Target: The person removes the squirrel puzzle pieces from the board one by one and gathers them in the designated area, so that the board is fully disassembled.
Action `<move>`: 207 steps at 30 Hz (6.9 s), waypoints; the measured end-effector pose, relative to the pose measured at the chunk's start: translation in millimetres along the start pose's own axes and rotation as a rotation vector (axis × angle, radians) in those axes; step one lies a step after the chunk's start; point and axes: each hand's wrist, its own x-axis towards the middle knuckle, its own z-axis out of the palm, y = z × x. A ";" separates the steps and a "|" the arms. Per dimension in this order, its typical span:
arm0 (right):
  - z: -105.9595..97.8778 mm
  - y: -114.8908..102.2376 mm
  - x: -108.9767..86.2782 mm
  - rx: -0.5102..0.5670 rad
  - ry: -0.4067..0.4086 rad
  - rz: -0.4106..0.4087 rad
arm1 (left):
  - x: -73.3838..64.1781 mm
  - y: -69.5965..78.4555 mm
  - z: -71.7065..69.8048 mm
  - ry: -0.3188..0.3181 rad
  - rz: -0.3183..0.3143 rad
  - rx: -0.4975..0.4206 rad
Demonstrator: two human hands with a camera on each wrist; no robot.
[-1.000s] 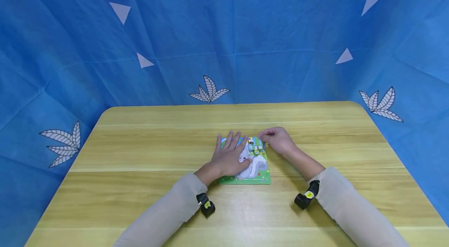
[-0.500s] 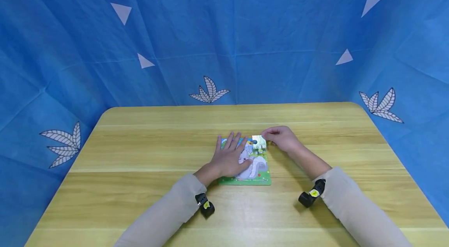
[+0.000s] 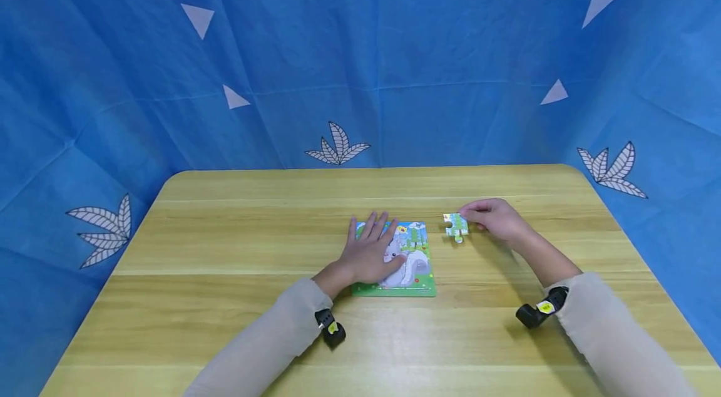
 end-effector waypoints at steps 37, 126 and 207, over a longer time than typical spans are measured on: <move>-61.6 48.2 -26.2 -0.299 0.073 0.058 | 1.9 -0.9 5.2 0.024 0.013 -0.021; 117.9 -26.2 7.1 -0.392 0.158 -0.200 | -22.3 -33.4 -5.7 -0.029 -0.005 -0.013; -16.2 30.0 -35.6 -0.284 0.160 -0.050 | -24.1 -30.6 -8.3 -0.034 -0.021 0.014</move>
